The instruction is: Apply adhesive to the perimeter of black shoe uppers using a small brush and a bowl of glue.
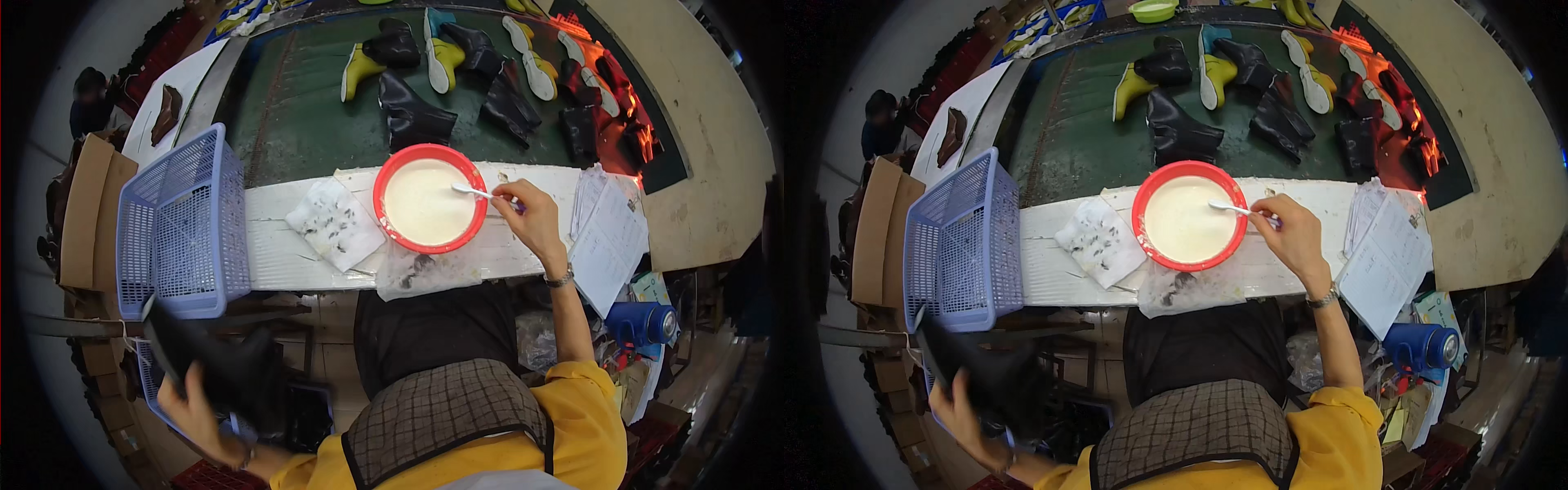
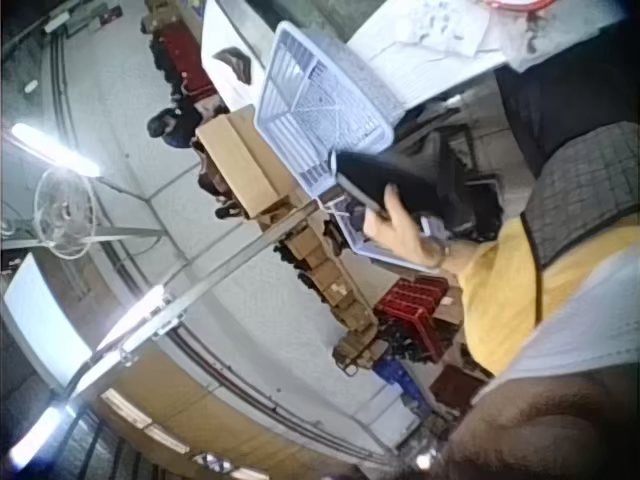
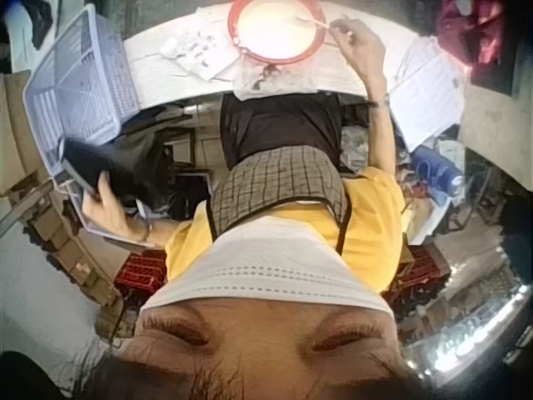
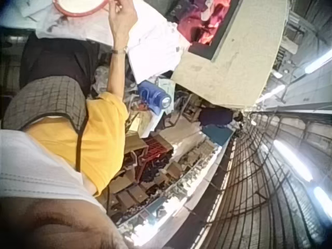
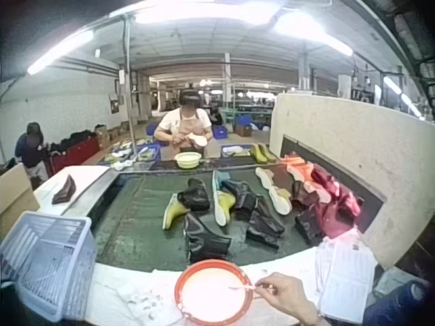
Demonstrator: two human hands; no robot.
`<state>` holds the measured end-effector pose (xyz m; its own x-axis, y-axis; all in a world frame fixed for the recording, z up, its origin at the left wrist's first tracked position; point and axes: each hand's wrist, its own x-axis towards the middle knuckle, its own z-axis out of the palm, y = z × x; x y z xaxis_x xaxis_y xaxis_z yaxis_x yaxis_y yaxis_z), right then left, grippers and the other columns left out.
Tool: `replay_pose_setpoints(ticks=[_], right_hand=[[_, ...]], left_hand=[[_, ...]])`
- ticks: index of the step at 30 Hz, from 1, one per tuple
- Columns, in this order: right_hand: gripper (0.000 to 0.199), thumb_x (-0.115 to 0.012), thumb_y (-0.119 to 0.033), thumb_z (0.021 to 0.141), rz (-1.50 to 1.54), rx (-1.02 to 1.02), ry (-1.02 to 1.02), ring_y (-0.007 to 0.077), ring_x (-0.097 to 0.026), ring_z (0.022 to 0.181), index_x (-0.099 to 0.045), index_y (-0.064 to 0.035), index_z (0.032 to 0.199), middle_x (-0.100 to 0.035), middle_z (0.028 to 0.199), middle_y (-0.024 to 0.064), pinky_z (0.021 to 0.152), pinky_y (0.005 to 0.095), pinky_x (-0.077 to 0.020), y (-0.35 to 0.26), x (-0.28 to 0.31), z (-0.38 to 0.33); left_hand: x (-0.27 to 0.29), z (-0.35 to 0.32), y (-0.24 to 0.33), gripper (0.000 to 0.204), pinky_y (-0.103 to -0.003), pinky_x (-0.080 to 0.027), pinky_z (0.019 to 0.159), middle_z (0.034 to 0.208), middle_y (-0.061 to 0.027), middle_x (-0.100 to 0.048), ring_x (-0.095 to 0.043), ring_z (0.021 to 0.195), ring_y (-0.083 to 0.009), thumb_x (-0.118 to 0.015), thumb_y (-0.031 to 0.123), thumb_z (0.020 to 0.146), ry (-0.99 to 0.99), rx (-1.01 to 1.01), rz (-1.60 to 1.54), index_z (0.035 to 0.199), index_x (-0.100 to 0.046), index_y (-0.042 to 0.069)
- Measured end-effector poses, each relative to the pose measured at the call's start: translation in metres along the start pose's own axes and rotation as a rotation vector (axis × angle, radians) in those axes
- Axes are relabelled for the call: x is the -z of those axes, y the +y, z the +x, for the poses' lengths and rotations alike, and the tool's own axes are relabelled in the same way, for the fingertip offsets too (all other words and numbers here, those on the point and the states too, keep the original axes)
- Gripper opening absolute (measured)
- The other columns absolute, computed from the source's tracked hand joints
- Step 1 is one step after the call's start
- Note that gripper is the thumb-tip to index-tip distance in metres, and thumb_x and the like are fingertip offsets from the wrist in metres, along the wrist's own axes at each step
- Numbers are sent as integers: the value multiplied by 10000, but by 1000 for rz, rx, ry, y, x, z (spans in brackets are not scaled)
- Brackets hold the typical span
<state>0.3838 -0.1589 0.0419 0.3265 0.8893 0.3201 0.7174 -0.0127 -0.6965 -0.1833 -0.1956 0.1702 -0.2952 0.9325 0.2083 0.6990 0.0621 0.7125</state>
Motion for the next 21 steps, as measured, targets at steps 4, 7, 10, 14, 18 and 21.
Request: replay_pose_setpoints(ticks=[4,7,10,14,18,21], right_hand=[[121,-781,-186,859,-250,102,-17,235,-673,674,-774,-87,929,-706,852,50,612,343,-514,-2,-8,-1],[119,-777,-192,863,-356,142,-26,245,-674,685,-776,-92,927,-687,823,51,615,356,-514,-5,-12,-4],[120,-776,-195,864,-444,204,-36,257,-674,699,-775,-90,921,-677,818,56,616,364,-514,-13,-11,-8],[140,-759,-211,889,-312,72,-57,253,-683,757,-770,-88,955,-677,850,51,628,377,-514,-5,-2,-18],[129,-756,-143,909,-5,41,-21,212,-643,700,-764,-67,1012,-683,886,61,586,345,-474,-9,2,-9],[133,-767,-93,889,213,247,-38,160,-602,694,-775,-93,1022,-681,888,28,677,325,-435,-43,-10,13]], left_hand=[[-143,44,62,271,-439,-523,741,867,-267,-694,-679,760,-379,-617,82,900,-156,-252,237,1107,-694,-75],[-233,74,35,333,-433,-537,884,1057,-228,-706,-693,955,-391,-655,126,859,-293,-388,115,1154,-715,-14],[-283,89,25,454,-425,-527,970,1181,-254,-711,-705,1068,-365,-709,199,817,-426,-289,-20,1212,-698,-26],[-271,111,39,428,-377,-556,914,1097,-226,-752,-735,992,-297,-754,121,794,-539,-224,-78,1175,-708,-66],[-228,111,90,308,-305,-576,785,929,-124,-785,-733,836,-179,-791,57,794,-830,-52,-213,1062,-745,-86],[-221,94,116,272,-288,-572,749,909,-90,-777,-709,801,-132,-799,81,815,-1030,-5,-127,1031,-756,-79]])
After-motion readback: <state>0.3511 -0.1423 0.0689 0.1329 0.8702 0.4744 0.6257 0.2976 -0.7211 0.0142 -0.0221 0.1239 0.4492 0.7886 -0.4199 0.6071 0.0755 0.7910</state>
